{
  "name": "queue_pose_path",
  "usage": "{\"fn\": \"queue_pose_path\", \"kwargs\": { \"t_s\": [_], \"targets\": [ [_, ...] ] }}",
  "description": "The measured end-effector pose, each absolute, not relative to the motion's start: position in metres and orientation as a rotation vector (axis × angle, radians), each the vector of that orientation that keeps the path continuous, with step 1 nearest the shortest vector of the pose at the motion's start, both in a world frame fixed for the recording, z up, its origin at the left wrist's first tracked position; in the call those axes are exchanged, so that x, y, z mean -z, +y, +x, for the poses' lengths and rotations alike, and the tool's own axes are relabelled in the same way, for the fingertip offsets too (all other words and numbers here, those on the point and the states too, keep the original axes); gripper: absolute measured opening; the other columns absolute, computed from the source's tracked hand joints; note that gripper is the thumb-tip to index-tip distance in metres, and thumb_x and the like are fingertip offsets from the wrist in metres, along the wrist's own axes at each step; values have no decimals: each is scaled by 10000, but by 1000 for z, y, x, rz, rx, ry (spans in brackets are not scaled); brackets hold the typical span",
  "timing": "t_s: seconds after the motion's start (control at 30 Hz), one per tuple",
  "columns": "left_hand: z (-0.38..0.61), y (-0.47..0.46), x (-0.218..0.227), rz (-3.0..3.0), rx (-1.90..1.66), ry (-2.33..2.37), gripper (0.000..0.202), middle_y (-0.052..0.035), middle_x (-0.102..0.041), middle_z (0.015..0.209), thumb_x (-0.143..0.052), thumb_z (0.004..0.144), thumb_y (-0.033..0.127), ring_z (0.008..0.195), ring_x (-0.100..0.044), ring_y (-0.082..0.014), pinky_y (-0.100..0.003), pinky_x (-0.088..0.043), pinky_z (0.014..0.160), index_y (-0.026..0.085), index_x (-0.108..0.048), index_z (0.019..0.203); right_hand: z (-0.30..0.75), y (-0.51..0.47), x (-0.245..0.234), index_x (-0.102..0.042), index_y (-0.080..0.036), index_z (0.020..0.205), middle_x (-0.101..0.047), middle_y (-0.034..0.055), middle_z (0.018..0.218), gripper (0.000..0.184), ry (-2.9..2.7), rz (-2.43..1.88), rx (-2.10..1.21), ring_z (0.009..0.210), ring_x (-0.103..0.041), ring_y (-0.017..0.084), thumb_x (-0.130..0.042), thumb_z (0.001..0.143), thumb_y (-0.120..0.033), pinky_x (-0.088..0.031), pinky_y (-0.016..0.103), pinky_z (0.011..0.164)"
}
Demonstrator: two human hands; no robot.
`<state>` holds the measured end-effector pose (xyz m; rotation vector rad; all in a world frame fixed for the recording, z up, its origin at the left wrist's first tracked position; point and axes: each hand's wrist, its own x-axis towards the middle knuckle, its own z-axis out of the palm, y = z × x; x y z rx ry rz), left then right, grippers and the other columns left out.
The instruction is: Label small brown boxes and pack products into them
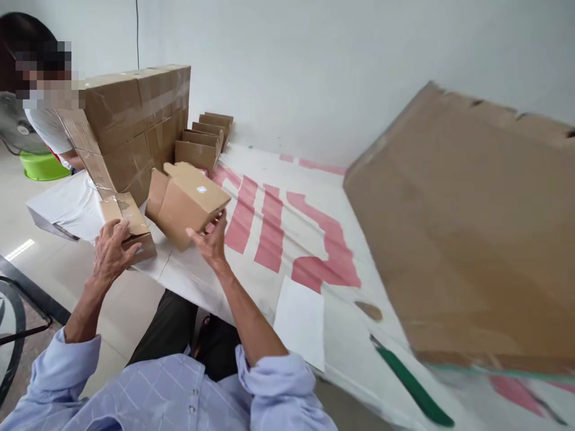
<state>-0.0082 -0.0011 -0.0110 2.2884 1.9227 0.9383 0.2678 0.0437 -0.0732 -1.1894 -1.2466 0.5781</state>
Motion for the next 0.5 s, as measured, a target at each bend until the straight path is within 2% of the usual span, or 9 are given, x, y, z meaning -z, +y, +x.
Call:
{"fn": "queue_pose_path", "kwargs": {
  "t_s": [0.13, 0.23, 0.37, 0.5],
  "targets": [
    [10, 1, 6, 2010, -1263, 1505, 785, -191, -595, 1506, -829, 835, 509, 1375, -615, -374, -546, -514, 1154, 198, -568, 1507, 341, -8, 51, -545, -256, 1386, -682, 111, 1327, 812, -1116, -1089, -731, 1202, -657, 291, -901, 687, -466, -598, 480, 1006],
    [44, 3, 9, 1721, -1210, 1228, 1092, -229, -548, 1581, -914, 699, 650, 1433, -584, -420, -576, -519, 1151, 199, -480, 1594, 377, -51, 46, -637, -272, 1272, -751, 69, 1228, 668, -1060, -1039, -853, 1169, -692, 289, -894, 685, -458, -572, 485, 1057],
    [94, -2, 24, 1447, -1054, 923, 1371, -225, -532, 1605, -1007, 510, 672, 1509, -499, -477, -585, -510, 1165, 226, -402, 1657, 391, -94, 62, -658, -310, 1306, -783, 54, 1215, 680, -968, -1007, -1012, 1196, -710, 317, -876, 683, -474, -580, 530, 1059],
    [116, -10, 33, 1401, -1097, 808, 1495, -196, -558, 1535, -1035, 486, 636, 1442, -573, -436, -550, -532, 1139, 254, -273, 1714, 398, -116, 82, -645, -316, 1345, -779, 53, 1271, 757, -875, -1003, -1108, 1242, -699, 324, -924, 653, -442, -568, 545, 1096]
  ]
}}
